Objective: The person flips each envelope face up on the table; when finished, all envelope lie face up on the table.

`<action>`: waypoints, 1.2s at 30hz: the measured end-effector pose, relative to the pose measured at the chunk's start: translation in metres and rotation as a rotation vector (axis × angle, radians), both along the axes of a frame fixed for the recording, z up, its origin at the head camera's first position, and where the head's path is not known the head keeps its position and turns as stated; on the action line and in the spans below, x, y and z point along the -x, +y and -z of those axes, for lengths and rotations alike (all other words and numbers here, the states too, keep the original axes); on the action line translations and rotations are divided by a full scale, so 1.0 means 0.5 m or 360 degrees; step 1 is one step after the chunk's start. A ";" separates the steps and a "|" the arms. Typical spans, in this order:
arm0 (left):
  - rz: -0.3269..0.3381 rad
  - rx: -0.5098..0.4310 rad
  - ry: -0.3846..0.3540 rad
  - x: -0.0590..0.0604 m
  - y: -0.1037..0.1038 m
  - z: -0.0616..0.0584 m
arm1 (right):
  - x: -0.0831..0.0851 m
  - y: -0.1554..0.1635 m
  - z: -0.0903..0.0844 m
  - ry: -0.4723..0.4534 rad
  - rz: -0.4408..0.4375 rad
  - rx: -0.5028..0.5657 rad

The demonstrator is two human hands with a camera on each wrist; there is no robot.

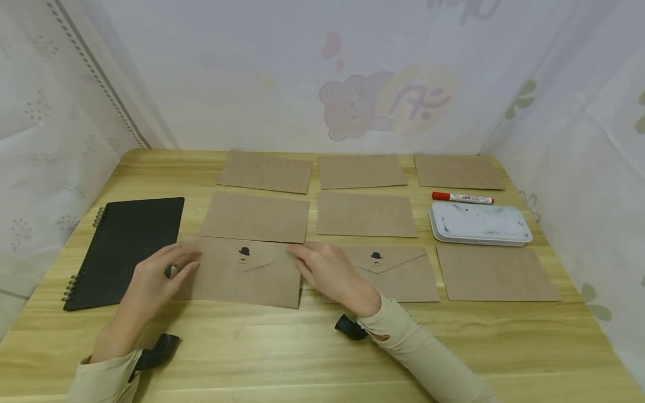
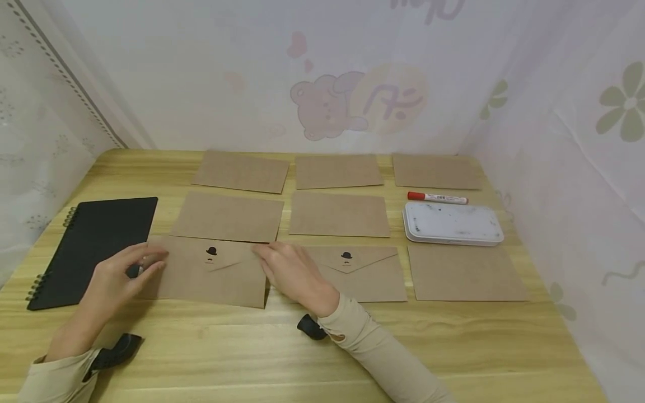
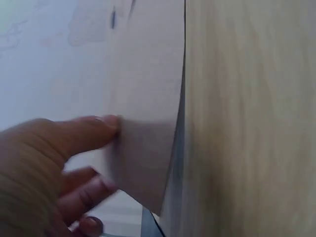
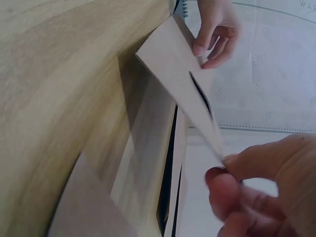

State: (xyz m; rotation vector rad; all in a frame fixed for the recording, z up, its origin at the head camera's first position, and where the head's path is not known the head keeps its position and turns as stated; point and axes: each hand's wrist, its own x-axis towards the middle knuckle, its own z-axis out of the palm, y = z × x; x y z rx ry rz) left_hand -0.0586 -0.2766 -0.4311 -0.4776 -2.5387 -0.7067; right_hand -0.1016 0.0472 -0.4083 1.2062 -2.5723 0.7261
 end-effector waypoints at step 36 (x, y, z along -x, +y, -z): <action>-0.0015 0.0443 -0.0188 -0.004 0.011 0.014 | -0.011 -0.018 0.036 0.0145 0.0208 -0.0516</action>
